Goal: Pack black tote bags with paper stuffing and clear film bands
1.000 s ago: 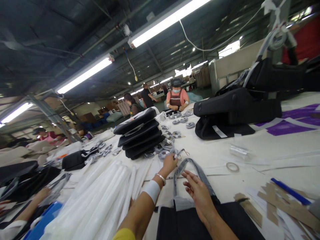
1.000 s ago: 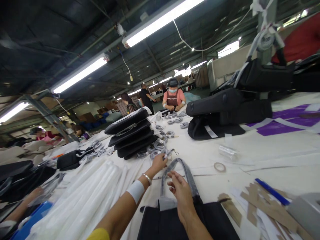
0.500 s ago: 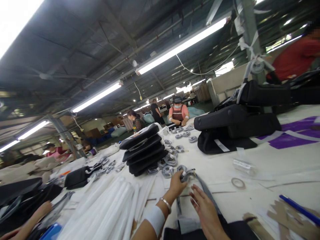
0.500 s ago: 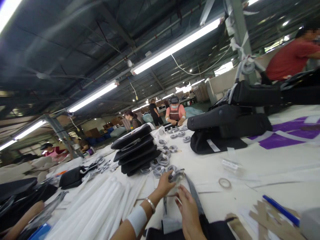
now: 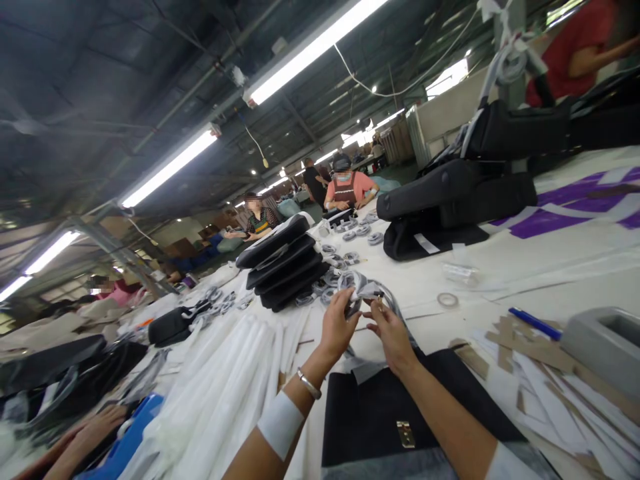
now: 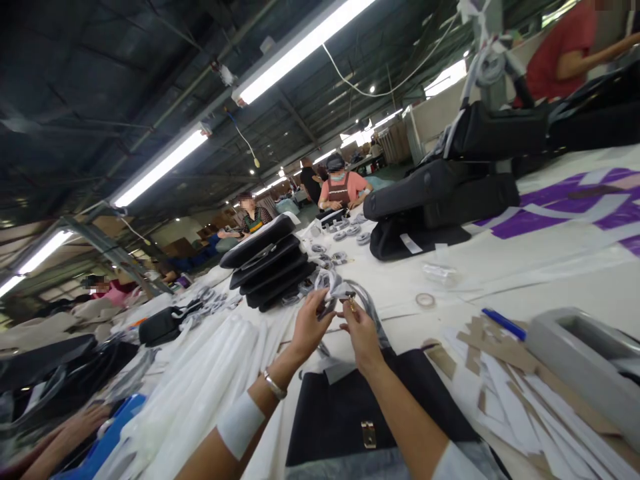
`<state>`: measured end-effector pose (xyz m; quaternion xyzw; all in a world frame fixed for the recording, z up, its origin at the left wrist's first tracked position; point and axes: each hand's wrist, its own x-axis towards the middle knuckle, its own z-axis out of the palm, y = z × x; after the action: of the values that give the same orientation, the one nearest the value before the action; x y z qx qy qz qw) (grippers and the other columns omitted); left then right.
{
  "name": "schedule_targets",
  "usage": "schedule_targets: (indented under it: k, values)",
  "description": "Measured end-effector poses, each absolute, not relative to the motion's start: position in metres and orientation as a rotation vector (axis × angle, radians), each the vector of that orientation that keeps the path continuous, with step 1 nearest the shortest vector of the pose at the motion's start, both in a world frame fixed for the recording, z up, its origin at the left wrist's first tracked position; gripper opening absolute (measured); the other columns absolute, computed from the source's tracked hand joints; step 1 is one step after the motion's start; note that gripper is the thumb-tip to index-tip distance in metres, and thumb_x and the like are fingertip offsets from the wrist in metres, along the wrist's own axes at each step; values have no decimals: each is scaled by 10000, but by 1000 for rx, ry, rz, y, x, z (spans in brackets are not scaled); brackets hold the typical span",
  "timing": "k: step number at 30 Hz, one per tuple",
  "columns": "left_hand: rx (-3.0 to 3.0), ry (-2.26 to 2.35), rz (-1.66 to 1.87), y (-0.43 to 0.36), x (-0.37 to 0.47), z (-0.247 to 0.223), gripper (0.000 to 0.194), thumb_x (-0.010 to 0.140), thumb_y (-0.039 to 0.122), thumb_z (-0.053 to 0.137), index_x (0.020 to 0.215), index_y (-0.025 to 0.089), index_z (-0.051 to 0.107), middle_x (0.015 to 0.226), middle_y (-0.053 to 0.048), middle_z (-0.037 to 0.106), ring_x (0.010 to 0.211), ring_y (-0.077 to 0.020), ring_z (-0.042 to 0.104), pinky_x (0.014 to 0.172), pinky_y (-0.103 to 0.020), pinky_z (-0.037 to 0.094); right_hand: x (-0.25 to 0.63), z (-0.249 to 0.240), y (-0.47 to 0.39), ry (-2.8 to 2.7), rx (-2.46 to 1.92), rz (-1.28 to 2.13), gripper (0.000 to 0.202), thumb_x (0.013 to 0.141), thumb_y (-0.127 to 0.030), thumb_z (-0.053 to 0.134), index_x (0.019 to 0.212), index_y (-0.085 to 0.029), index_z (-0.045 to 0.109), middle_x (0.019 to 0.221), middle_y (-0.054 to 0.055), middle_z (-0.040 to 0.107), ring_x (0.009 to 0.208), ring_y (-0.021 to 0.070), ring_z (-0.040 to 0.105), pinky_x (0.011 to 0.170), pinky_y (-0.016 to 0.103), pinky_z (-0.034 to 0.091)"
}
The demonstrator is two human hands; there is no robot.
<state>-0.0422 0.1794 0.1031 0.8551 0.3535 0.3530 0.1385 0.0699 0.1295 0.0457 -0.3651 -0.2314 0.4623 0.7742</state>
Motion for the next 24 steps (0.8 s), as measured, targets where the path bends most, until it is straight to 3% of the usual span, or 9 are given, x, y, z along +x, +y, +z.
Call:
schedule_targets:
  k: [4, 8, 13, 19, 21, 24]
  values:
    - [2524, 959, 993, 162, -41, 110, 548, 792, 76, 646, 1300, 261, 554, 1330, -73, 563, 1256, -226, 524, 1048, -366, 459, 73, 49, 129, -524, -751, 976, 413, 699, -541, 762, 908, -186, 732, 905, 61, 694, 828, 194, 614, 660, 277, 482]
    - [2505, 942, 964, 156, -42, 120, 566, 760, 58, 664, 1287, 243, 569, 1309, -89, 570, 1205, -238, 555, 995, -363, 494, 77, 54, 124, -566, -772, 905, 398, 655, -496, 812, 877, -178, 726, 777, 32, 674, 694, 169, 576, 648, 298, 466]
    - [2518, 923, 861, 157, -47, 122, 627, 739, 54, 683, 1323, 236, 545, 1307, -97, 571, 1171, -243, 570, 1027, -398, 479, 83, 61, 117, -615, -865, 751, 444, 655, -453, 812, 1016, -213, 717, 839, 29, 693, 759, 213, 620, 712, 333, 489]
    - [2634, 833, 780, 151, -54, 120, 680, 770, 33, 615, 1390, 285, 496, 1388, -81, 534, 1292, -244, 509, 1121, -408, 415, 78, 56, 122, -770, -786, 869, 342, 644, -436, 843, 878, -201, 759, 815, 45, 723, 801, 245, 654, 792, 373, 507]
    - [2634, 832, 775, 148, -53, 117, 759, 765, 7, 581, 1439, 321, 430, 1484, -72, 447, 1352, -252, 457, 1130, -415, 406, 77, 55, 123, -733, -718, 916, 351, 669, -458, 830, 901, -203, 767, 830, 47, 729, 835, 253, 654, 802, 372, 510]
    - [2585, 905, 869, 147, -51, 109, 862, 758, -6, 546, 1499, 360, 300, 1632, -43, 161, 1433, -269, 344, 1119, -423, 412, 78, 57, 123, -573, -595, 934, 385, 667, -450, 843, 962, -219, 754, 892, 33, 729, 865, 234, 636, 780, 343, 510]
